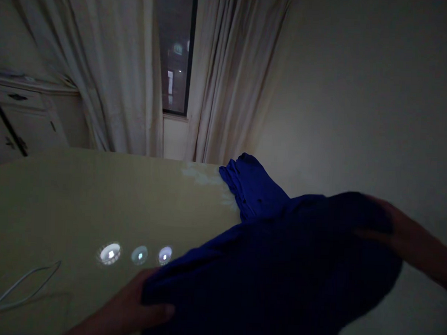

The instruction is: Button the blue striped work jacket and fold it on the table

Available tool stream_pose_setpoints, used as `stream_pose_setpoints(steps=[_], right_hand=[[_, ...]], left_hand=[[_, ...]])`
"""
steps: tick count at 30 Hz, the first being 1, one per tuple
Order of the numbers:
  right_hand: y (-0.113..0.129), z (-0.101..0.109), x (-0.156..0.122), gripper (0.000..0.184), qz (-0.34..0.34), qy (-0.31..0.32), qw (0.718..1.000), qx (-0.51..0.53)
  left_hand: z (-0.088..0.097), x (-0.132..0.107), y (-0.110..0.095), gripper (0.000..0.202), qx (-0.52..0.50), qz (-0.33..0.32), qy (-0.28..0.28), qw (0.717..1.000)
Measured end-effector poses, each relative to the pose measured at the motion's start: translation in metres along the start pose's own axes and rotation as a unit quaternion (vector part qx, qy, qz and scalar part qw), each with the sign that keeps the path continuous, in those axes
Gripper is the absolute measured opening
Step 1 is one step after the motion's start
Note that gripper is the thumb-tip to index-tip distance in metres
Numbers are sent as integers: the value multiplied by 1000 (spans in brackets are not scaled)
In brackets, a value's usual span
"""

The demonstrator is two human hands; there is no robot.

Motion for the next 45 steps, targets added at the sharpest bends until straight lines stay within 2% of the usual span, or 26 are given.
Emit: stream_pose_setpoints(steps=[2,4,6,7,9,10,11,12,13,14,15,16,17,18,19,21,22,24,26,28,30,34,39,45], right_hand=[[44,20,81,98,70,-15,992,-104],[94,8,157,81,98,-18,972,-212],[141,-29,211,69,124,-51,948,-287],[161,-52,227,68,142,-92,939,-301],[183,-110,235,72,185,-170,923,-290],[180,-140,231,80,181,-204,926,-260],[166,-175,226,89,158,-201,941,-221],[141,-213,222,95,111,-157,966,-172],[111,-257,216,96,54,-65,990,-113],[81,-301,205,95,3,41,998,-48],[56,-338,190,90,-30,135,990,12],[35,-366,174,84,-43,216,974,49],[18,-378,162,79,-38,250,966,60],[4,-379,155,74,-18,248,967,49],[-8,-370,151,71,6,224,974,19],[-27,-340,146,71,35,146,986,-70],[-35,-326,142,77,28,123,985,-114],[-48,-313,128,93,-13,131,976,-173],[-52,-319,108,106,-44,180,964,-190],[-43,-334,90,114,-33,221,956,-189],[-28,-347,80,114,-7,234,953,-190],[-14,-351,79,106,-33,227,953,-199],[-12,-356,73,134,-96,223,937,-250],[-12,-369,77,118,-76,202,917,-337]], left_hand=[[-83,4,-22,75,-28,-26,150,988],[-157,11,-60,74,-53,-91,266,958],[-200,31,-100,66,-111,-174,247,947],[-215,41,-114,62,-128,-211,228,942],[-234,61,-123,68,-79,-269,182,942],[-240,69,-119,72,-27,-287,161,944],[-243,76,-110,74,39,-296,147,943],[-244,81,-99,72,103,-300,138,938],[-243,85,-88,67,152,-302,131,932],[-241,87,-79,60,183,-306,129,925],[-239,88,-73,51,201,-313,128,919],[-237,88,-71,45,208,-323,128,914],[-237,87,-70,41,209,-335,128,910],[-237,86,-72,39,209,-345,131,905],[-240,86,-74,38,214,-354,136,900],[-244,87,-78,38,221,-360,143,895],[-247,87,-80,37,221,-361,146,894],[-249,87,-81,35,224,-355,152,895],[-250,86,-81,35,231,-350,154,895],[-248,84,-80,35,237,-348,155,894],[-246,82,-79,37,240,-350,156,892],[-244,81,-77,39,244,-353,163,888],[-246,80,-76,37,263,-351,162,884],[-249,82,-77,36,265,-366,161,877]])
Point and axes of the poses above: each hand's wrist, its own x-axis towards the middle knuckle, its own z-axis out of the back of the hand, y = z × x, the point moved 9 cm from there along x, towards the middle knuckle, and after that the axes turned 14 degrees about x, right-handed, at the moved point
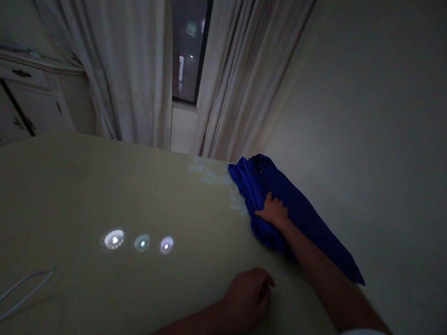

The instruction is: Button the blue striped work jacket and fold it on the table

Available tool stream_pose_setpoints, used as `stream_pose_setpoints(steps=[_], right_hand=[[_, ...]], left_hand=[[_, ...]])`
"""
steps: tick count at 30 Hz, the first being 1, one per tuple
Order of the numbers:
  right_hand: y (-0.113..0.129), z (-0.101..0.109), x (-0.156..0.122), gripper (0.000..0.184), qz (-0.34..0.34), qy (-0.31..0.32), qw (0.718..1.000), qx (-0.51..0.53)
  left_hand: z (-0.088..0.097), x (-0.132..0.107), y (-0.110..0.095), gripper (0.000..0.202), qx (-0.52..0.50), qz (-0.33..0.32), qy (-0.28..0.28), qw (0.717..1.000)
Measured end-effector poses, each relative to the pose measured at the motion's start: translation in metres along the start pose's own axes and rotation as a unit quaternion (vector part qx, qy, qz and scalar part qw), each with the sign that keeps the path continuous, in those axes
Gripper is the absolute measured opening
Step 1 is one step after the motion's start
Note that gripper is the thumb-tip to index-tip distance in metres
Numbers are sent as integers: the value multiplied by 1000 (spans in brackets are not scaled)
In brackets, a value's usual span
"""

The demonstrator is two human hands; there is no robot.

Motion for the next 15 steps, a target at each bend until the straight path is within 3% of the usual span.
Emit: stream_pose_setpoints(steps=[4,10,13,15], right_hand=[[-3,5,13,109,-11,-1,1000,5],[11,19,25,55,5,60,995,84],[34,29,31,42,1,65,989,134],[62,28,35,38,1,63,981,181]], left_hand=[[-3,1,0,35,6,-7,0,1000],[1,2,1,35,4,-3,-8,1000],[-1,5,1,36,10,-9,-14,1000],[-14,6,-11,34,31,-77,20,996]])
Point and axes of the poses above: each hand's wrist, its own x-axis towards the middle knuckle, its own z-axis out of the back of the hand, y = z × x, the point moved 9 cm from there along x, towards the middle knuckle, and after that the axes turned 14 degrees about x, right-handed, at the moved point
